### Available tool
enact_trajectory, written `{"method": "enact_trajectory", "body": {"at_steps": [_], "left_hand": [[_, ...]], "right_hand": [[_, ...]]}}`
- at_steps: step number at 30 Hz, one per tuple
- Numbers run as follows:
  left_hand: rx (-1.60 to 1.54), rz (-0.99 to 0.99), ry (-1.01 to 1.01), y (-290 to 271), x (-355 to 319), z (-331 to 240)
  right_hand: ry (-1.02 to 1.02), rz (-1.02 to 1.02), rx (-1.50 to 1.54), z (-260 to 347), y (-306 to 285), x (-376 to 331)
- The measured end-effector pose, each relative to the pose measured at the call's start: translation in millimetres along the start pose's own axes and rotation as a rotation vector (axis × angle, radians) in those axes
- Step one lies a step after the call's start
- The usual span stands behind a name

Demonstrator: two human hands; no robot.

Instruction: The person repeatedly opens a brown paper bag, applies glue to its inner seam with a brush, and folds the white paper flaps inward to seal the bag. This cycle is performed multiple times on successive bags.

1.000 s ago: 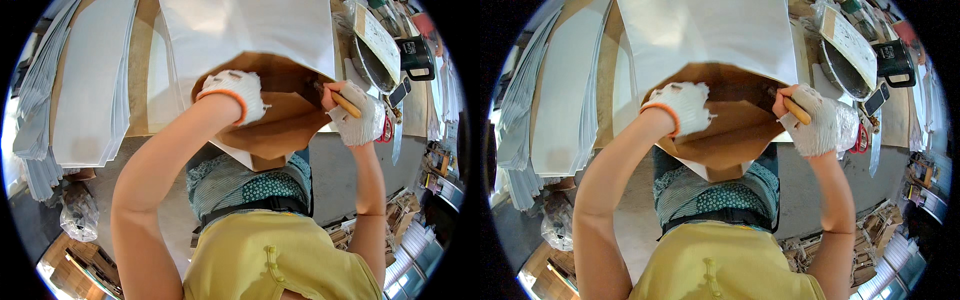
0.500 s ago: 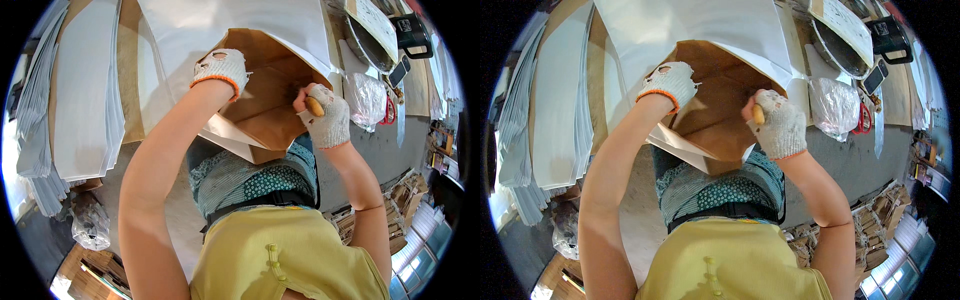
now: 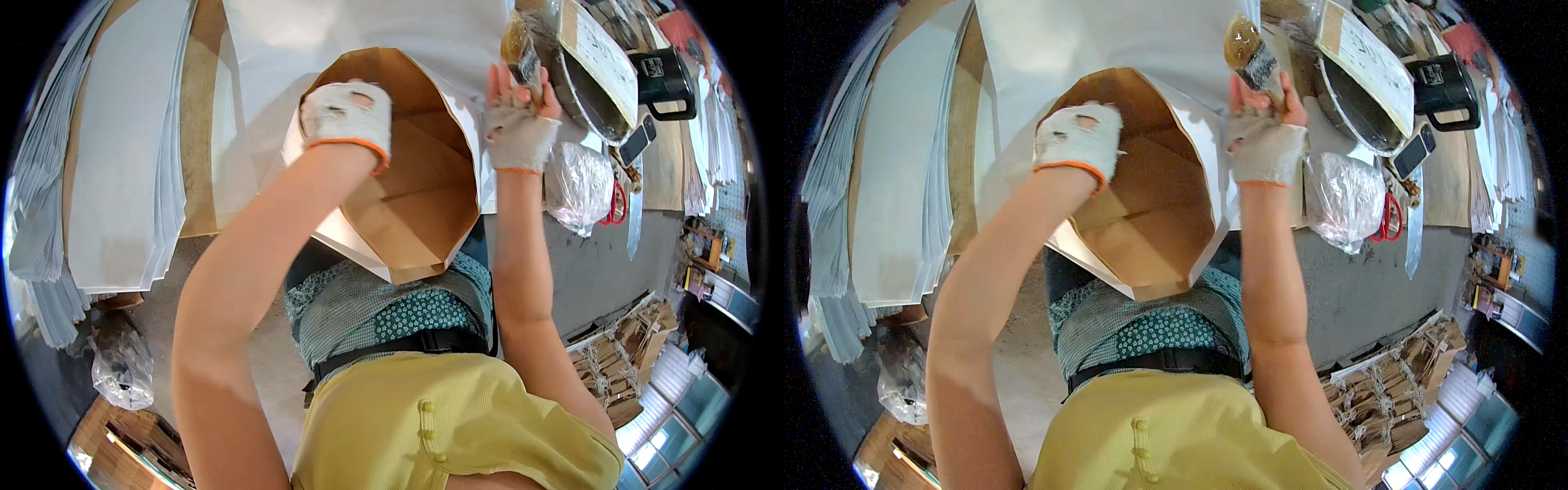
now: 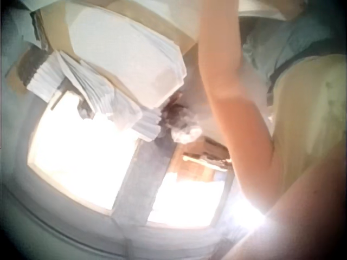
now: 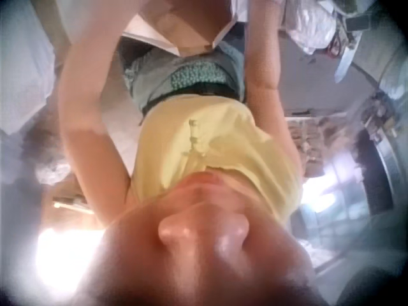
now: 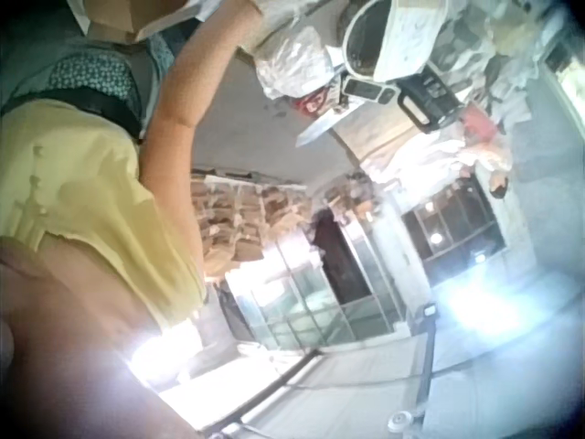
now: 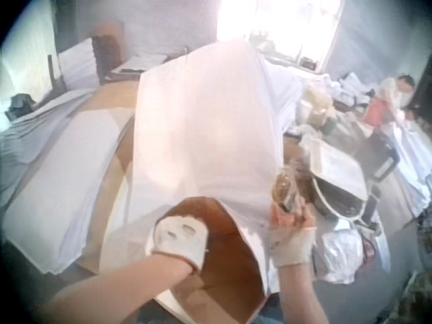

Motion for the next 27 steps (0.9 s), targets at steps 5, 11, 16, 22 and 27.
{"method": "enact_trajectory", "body": {"at_steps": [5, 11, 16, 22, 27], "left_hand": [[-0.234, -0.613, 0.27, -14, -33, 3], [-0.467, -0.918, -0.084, 97, -87, 67], [-0.339, -0.694, -0.045, 90, -57, 18], [-0.805, -0.88, 0.015, 79, -27, 10], [-1.269, -0.8, -0.055, 119, -75, 22]], "right_hand": [[0.102, 0.248, -0.204, -69, -18, -2], [-0.056, 0.455, -0.52, -84, -1, -30], [0.124, 0.384, -0.545, -90, 6, -26], [0.132, 0.385, -0.509, -95, 15, -13], [0.07, 0.336, -0.698, -69, -42, -66]]}}
Point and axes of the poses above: each hand's wrist, its own x-axis towards the middle knuckle, its own y-axis out of the palm, z = x × y, the point moved 3 cm from there along x, towards the middle knuckle, and after that the axes turned 3 degrees about y, right-handed, at the moved point
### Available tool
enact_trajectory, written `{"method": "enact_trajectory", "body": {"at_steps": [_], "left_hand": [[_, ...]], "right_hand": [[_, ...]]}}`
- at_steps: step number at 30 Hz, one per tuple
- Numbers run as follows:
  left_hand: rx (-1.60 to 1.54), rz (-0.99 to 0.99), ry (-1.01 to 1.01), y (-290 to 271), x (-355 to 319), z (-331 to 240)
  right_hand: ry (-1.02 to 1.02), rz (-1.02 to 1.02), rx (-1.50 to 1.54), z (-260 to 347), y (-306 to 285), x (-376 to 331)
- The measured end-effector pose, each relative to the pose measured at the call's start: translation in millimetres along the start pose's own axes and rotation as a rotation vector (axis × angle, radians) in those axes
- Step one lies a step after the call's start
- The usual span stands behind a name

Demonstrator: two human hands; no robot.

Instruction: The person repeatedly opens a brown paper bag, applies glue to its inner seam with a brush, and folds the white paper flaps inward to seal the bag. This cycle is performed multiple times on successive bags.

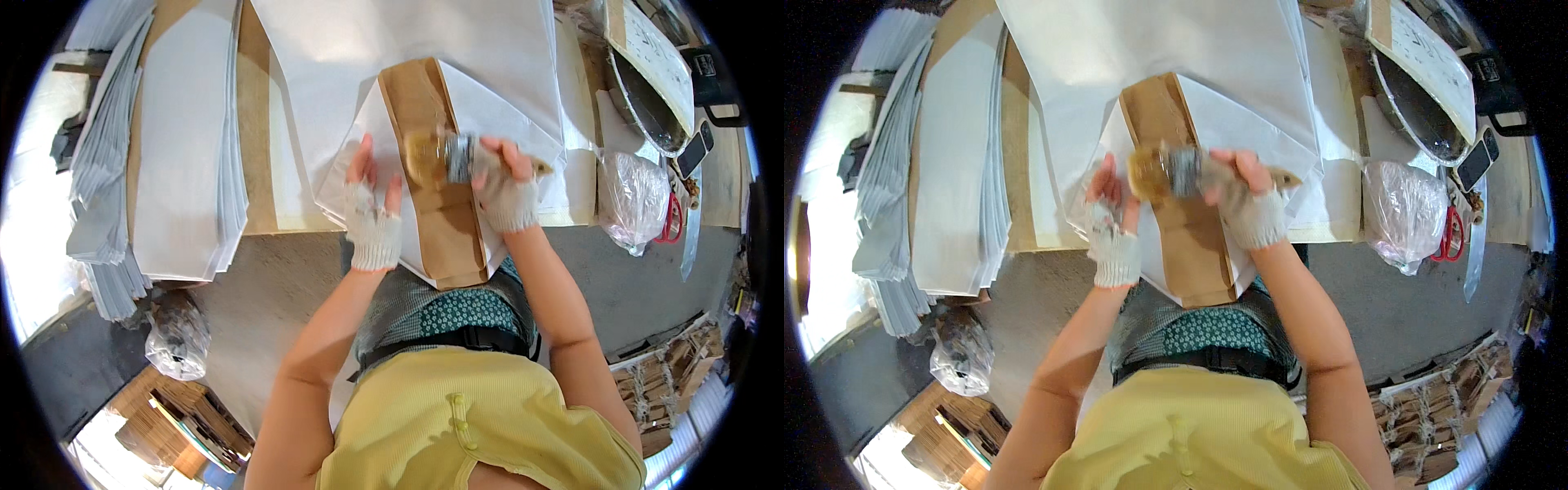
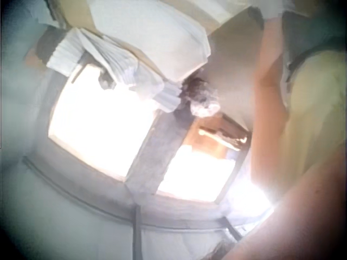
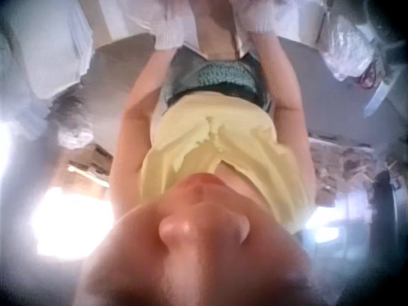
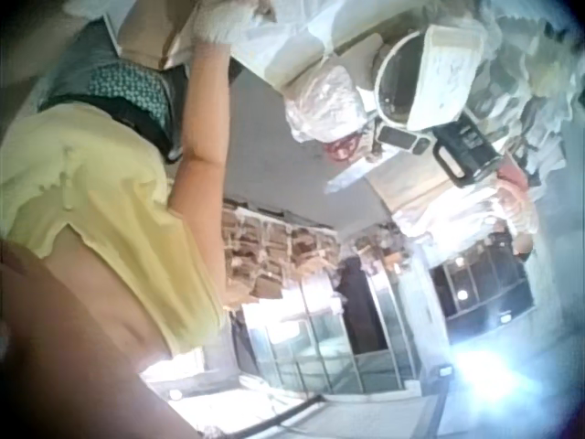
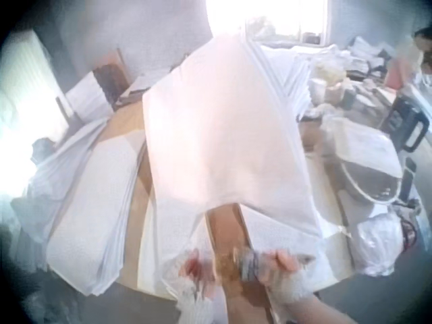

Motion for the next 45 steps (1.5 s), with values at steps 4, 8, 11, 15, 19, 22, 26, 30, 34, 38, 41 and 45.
{"method": "enact_trajectory", "body": {"at_steps": [4, 8, 11, 15, 19, 22, 26, 30, 34, 38, 41, 45], "left_hand": [[0.559, 0.098, 0.211, -8, 5, -31], [0.524, 0.152, 0.231, -26, 17, -42], [0.706, 0.648, 0.672, -21, 27, -76], [1.329, 1.437, 0.561, -8, 30, -74], [1.475, 1.447, 0.405, -6, 22, -77], [1.237, 1.19, 0.604, -5, 5, -51], [0.998, 1.05, 0.442, -1, 0, -51], [1.196, 1.214, 0.65, -2, 46, -44], [1.122, 1.145, -0.064, 2, 74, -52], [1.099, 0.889, 0.307, 6, 75, -66], [1.126, 0.901, 0.208, 12, 81, -60], [1.141, 0.998, 0.092, 31, 102, -53]], "right_hand": [[0.167, -0.047, 0.272, 7, -14, -3], [0.208, 0.039, 0.599, 10, -12, 21], [0.332, 0.144, 0.49, 20, -10, 15], [0.481, 0.267, 0.127, 42, -22, 16], [0.493, 0.309, 0.045, 33, -29, 19], [0.355, 0.3, -0.03, 34, -25, 12], [0.318, 0.445, 0.277, 8, -50, 20], [0.314, 0.021, 0.521, 34, -39, 18], [-0.225, 0.134, -0.112, 43, -5, -2], [-0.451, 0.346, -0.788, 52, 1, -65], [-0.734, 0.557, -1.08, 74, -6, -97], [-0.872, 0.735, -1.134, 115, 1, -94]]}}
Point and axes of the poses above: each hand's wrist, its own x-axis towards the middle knuckle, its own y-axis out of the palm, z = x × y, the point moved 3 cm from there along x, towards the middle knuckle, and after that the axes turned 3 degrees about y, right-handed, at the moved point
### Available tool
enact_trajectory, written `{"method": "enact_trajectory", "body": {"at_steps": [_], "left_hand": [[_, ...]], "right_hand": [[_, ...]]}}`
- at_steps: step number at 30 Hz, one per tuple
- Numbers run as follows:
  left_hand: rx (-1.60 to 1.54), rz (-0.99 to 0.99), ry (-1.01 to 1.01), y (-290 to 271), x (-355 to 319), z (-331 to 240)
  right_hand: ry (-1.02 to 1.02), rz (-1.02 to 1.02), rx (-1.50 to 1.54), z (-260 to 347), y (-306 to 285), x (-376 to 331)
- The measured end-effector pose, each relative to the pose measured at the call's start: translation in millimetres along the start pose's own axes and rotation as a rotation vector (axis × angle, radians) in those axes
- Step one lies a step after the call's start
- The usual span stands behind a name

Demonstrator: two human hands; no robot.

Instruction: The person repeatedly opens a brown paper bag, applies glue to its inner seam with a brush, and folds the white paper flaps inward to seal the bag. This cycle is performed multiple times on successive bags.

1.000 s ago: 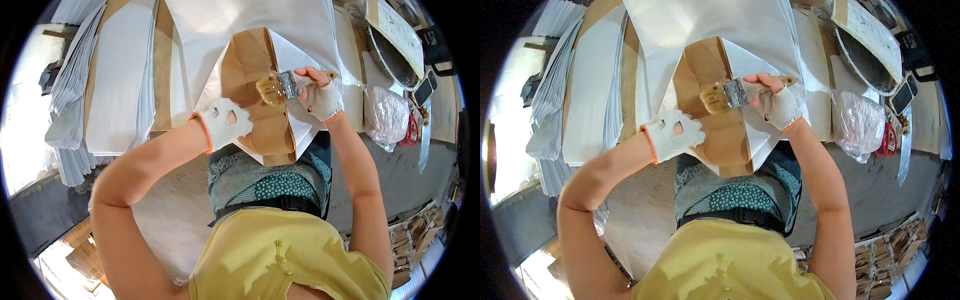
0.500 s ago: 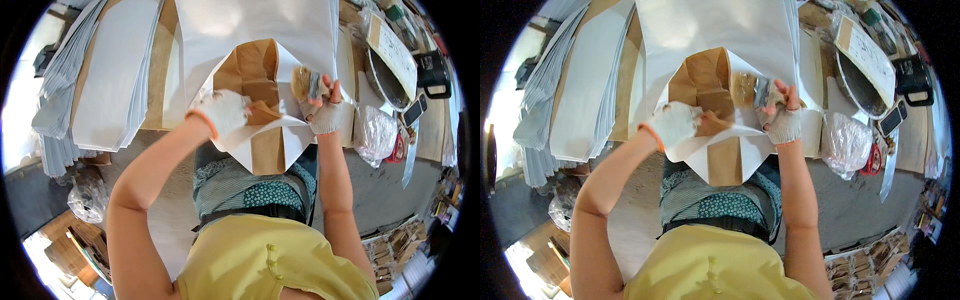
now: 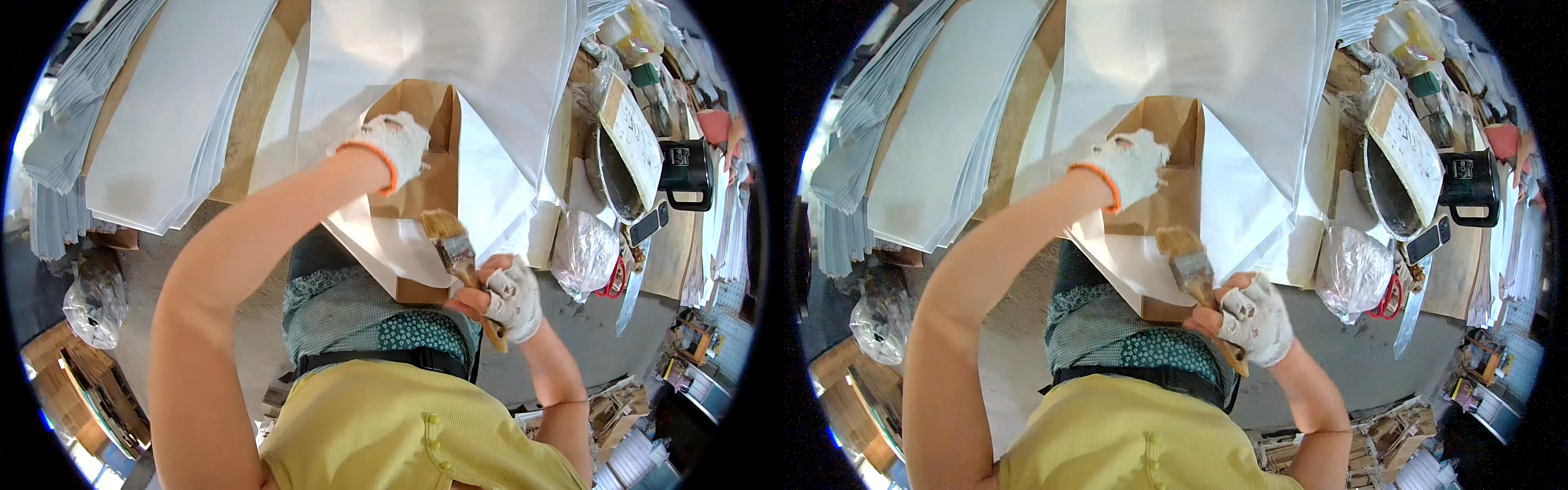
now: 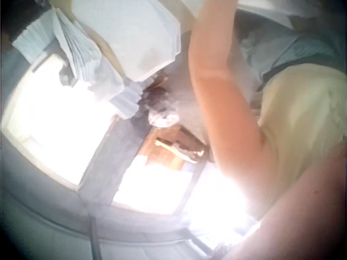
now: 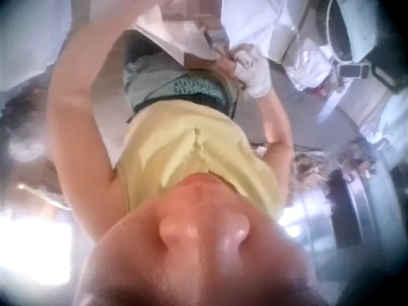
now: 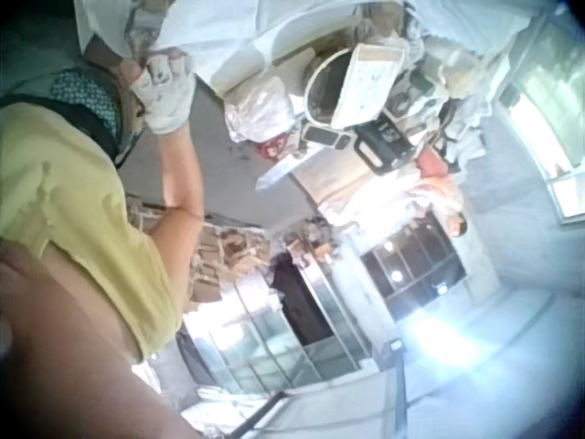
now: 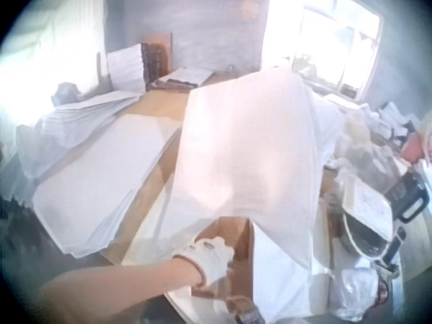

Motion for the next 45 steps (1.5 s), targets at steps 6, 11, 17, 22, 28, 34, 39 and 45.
{"method": "enact_trajectory", "body": {"at_steps": [6, 11, 17, 22, 28, 34, 39, 45], "left_hand": [[-0.067, 0.048, 0.013, 3, 32, 19], [-0.141, 0.058, -0.049, -3, 16, 14], [-0.215, 0.079, -0.107, 7, 7, 26], [-0.243, 0.088, -0.071, -1, 14, 24], [0.132, -0.493, 0.039, -4, -18, 5], [-0.33, -1.152, -0.049, 36, -86, 50], [-0.216, -0.747, -0.187, 90, -71, 6], [-0.333, -0.863, -0.156, 65, -28, -4]], "right_hand": [[-0.037, 0.109, -0.166, -16, 27, 88], [0.124, 0.318, -0.14, -25, 56, 96], [0.427, 0.365, -0.203, -34, 13, 90], [1.135, -0.401, 1.003, -75, 39, 28], [0.595, -0.304, 0.365, -66, 41, 45], [0.414, -0.028, -0.066, -81, 56, 55], [0.562, -0.348, 0.64, -99, 84, 54], [0.629, -0.469, 0.98, -113, 91, 92]]}}
Point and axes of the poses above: each hand's wrist, its own x-axis towards the middle knuckle, its own y-axis out of the palm, z = x × y, the point moved 3 cm from there along x, towards the middle knuckle, and after that the axes turned 3 degrees about y, right-handed, at the moved point
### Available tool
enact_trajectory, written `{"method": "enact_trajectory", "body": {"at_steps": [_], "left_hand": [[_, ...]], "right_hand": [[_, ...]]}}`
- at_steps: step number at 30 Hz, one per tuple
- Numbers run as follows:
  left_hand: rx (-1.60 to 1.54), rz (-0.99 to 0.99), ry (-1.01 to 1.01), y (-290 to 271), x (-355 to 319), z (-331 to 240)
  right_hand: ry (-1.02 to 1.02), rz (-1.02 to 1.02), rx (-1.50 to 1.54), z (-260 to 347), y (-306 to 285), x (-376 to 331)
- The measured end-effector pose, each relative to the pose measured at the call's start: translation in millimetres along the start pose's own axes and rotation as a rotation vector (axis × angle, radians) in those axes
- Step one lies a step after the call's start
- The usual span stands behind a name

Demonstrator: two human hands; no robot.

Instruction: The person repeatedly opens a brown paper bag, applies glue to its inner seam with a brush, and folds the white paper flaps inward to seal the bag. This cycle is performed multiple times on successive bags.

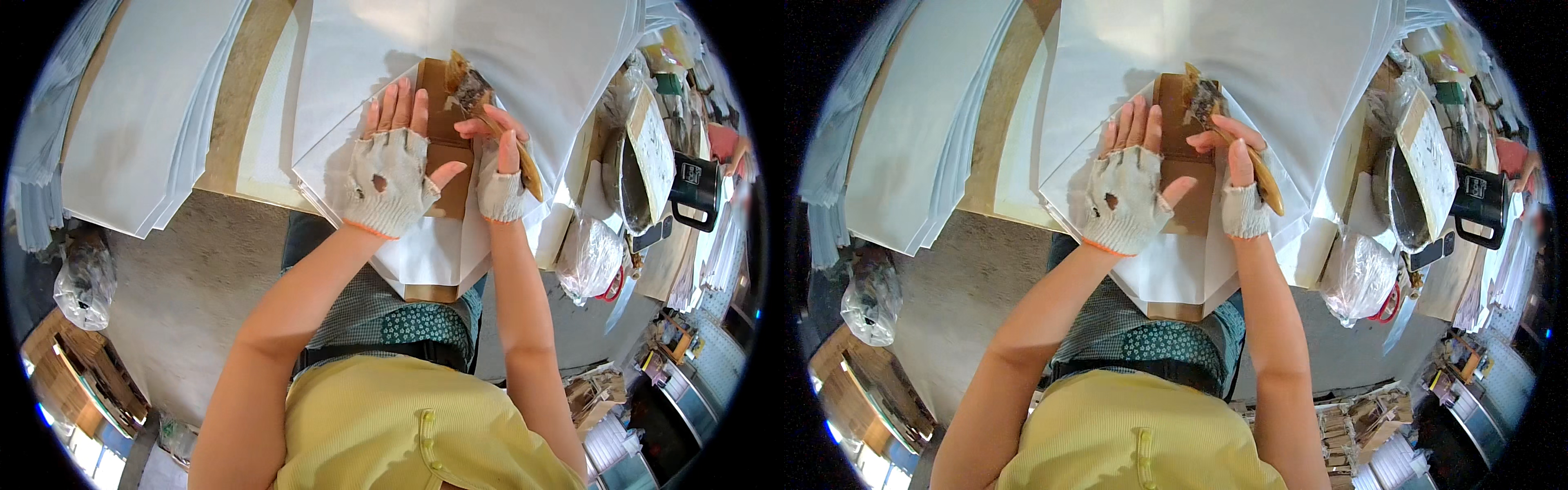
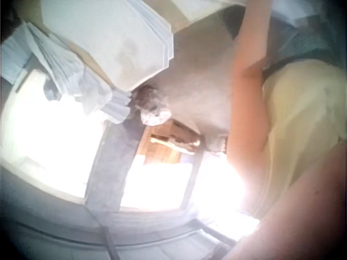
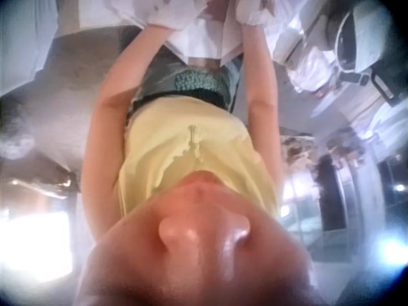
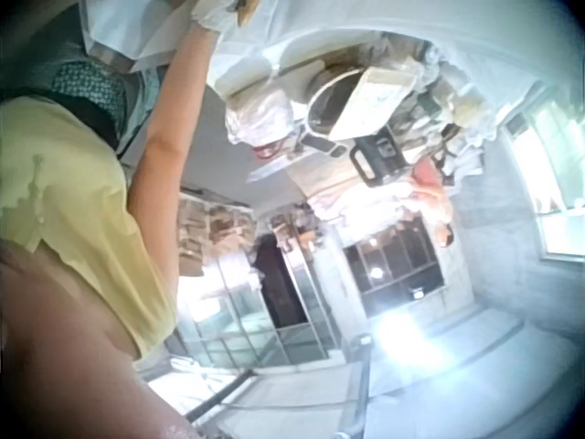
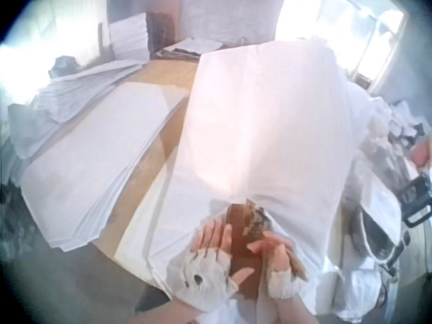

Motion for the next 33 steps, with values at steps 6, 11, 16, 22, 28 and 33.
{"method": "enact_trajectory", "body": {"at_steps": [6, 11, 16, 22, 28, 33], "left_hand": [[-0.385, -0.044, -0.056, 2, -41, -23], [-0.287, -0.119, 0.016, -24, -18, 25], [0.015, 0.022, 0.142, -29, -20, 41], [-0.027, -0.083, 0.223, -7, 22, 58], [-0.025, -0.129, 0.236, -3, 23, 60], [0.031, -0.134, 0.216, -3, 21, 61]], "right_hand": [[-0.102, -0.091, -0.064, -5, 3, -53], [0.105, -0.025, -0.087, 34, -29, -45], [-0.3, 0.449, -0.795, 96, -21, -51], [-0.413, 0.624, -0.939, 79, 28, -53], [-0.333, 0.83, -1.094, 79, 15, -107], [0.068, 0.498, -0.852, 108, -33, -93]]}}
Point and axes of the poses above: each hand's wrist, its own x-axis towards the middle knuckle, its own y-axis out of the palm, z = x × y, the point moved 3 cm from there along x, towards the middle knuckle, and after that the axes turned 3 degrees about y, right-handed, at the moved point
